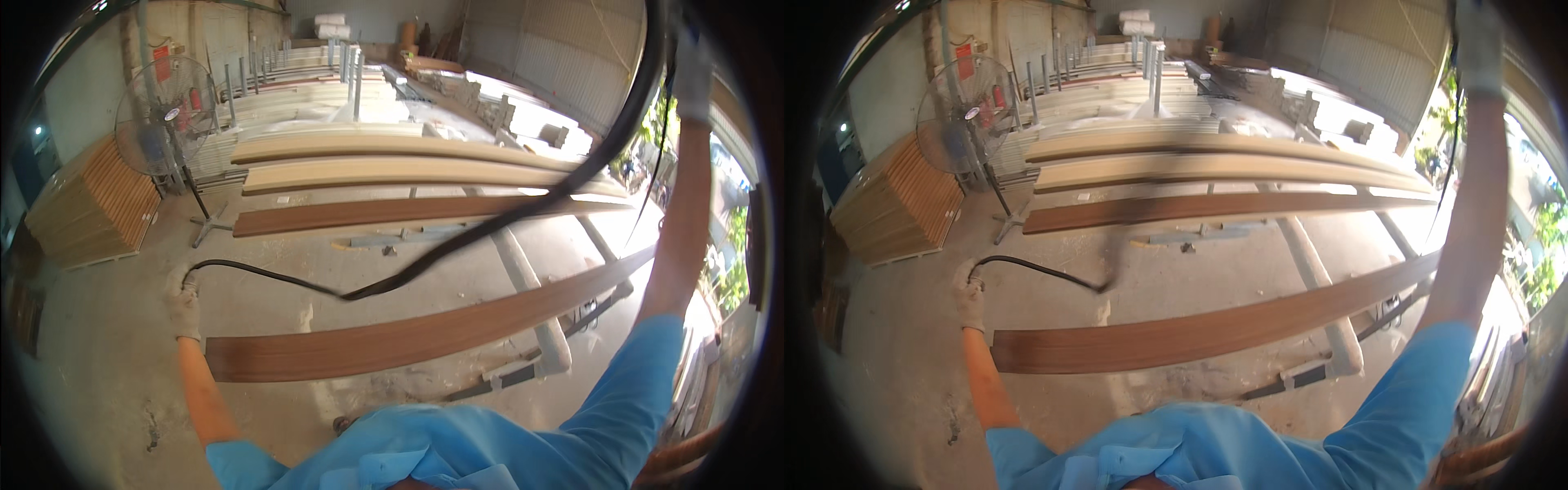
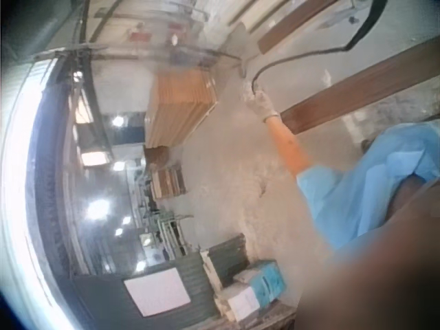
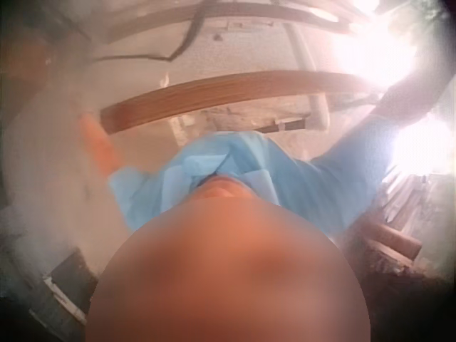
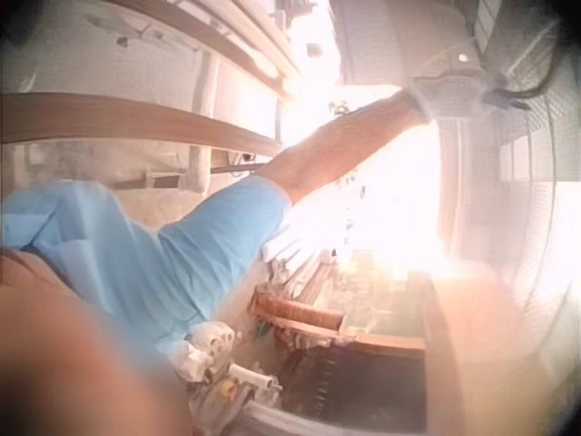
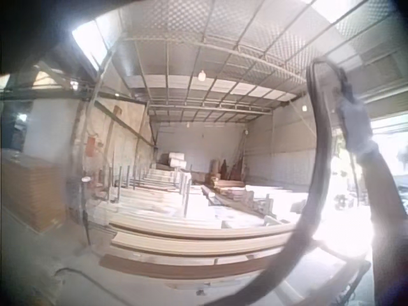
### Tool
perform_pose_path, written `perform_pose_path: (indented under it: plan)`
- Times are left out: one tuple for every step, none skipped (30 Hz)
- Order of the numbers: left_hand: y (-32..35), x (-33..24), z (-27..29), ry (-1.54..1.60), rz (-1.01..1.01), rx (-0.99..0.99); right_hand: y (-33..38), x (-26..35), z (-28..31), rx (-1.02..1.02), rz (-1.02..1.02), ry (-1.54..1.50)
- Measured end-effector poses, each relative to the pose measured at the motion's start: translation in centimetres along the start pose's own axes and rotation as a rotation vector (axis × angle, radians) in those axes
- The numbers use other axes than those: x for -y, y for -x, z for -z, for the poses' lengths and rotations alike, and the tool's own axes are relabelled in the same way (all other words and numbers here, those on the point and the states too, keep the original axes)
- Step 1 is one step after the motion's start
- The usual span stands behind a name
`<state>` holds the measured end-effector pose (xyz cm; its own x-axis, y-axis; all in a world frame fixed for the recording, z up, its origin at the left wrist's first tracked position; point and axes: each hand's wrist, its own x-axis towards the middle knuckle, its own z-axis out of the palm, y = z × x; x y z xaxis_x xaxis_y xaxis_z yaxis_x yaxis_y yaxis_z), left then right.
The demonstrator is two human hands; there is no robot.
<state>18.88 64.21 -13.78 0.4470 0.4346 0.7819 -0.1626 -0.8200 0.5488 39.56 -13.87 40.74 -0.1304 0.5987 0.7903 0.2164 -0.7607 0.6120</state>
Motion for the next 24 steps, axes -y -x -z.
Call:
perform_pose_path:
  plan:
    - [0.1,1.2,-0.3,0.051,0.073,0.065,1.0,3.7,-1.3,0.187,-0.117,-0.100]
    - [0.6,1.9,-0.3,0.143,0.216,0.166,3.5,8.2,-3.2,0.517,-0.232,-0.146]
    - [1.0,2.2,-0.4,0.248,0.400,0.251,6.3,12.8,-4.9,0.842,-0.382,-0.275]
    - [1.4,2.1,-0.4,0.405,0.431,0.331,8.9,16.7,-5.9,1.141,-0.496,-0.330]
    - [2.0,1.7,-0.2,0.571,0.512,0.398,11.2,20.0,-6.6,1.369,-0.563,-0.350]
    - [2.4,0.8,-0.3,0.700,0.619,0.487,13.1,22.5,-7.0,1.460,-0.710,-0.370]
    - [2.9,-0.2,0.1,0.246,0.391,0.600,14.6,24.6,-7.3,1.376,-0.781,-0.491]
    - [3.1,-1.3,0.3,0.146,0.403,0.613,15.8,26.3,-7.4,1.291,-0.787,-0.531]
    - [3.3,-2.4,0.6,0.088,0.388,0.644,16.5,27.7,-7.5,1.214,-0.867,-0.784]
    - [3.6,-3.5,0.4,0.066,0.336,0.638,17.0,29.1,-7.7,1.168,-1.003,-0.992]
    - [4.2,-4.6,-0.2,0.004,0.349,0.700,17.2,30.8,-8.1,1.060,-0.938,-1.130]
    - [4.9,-5.5,-0.9,-0.023,0.328,0.718,17.1,32.5,-8.6,0.990,-0.930,-1.201]
    - [5.2,-6.3,-1.4,-0.028,0.296,0.723,17.3,34.6,-8.4,0.888,-0.872,-1.267]
    - [5.6,-7.0,-2.2,-0.071,0.121,0.669,17.2,36.9,-8.7,0.849,-0.933,-1.285]
    - [5.9,-7.7,-3.4,-0.090,-0.064,0.604,17.0,38.5,-8.2,0.841,-0.923,-1.459]
    - [6.0,-8.3,-4.1,-0.044,-0.300,0.507,16.8,41.0,-8.2,0.784,-1.020,-1.567]
    - [6.3,-9.2,-4.7,0.141,0.084,0.590,16.5,43.3,-8.1,0.812,-1.104,-1.599]
    - [6.8,-10.4,-5.8,0.415,0.419,0.600,16.3,45.4,-7.6,0.749,-1.115,-1.795]
    - [6.3,-11.3,-6.9,0.433,0.142,0.614,15.9,47.2,-7.6,0.772,-1.153,-1.920]
    - [6.3,-12.7,-7.5,0.465,0.067,0.644,15.7,49.4,-7.3,0.709,-1.227,-2.062]
    - [6.2,-14.0,-8.0,0.531,0.167,0.704,15.5,50.8,-6.9,0.745,-1.280,-2.180]
    - [6.5,-15.6,-8.5,0.615,0.365,0.742,15.4,52.2,-6.6,0.756,-1.304,-2.239]
    - [6.7,-17.2,-9.0,0.692,0.572,0.753,15.5,53.6,-6.2,0.766,-1.331,-2.295]
    - [6.8,-18.6,-9.5,0.813,0.656,0.732,15.7,54.7,-5.8,0.779,-1.369,-2.335]
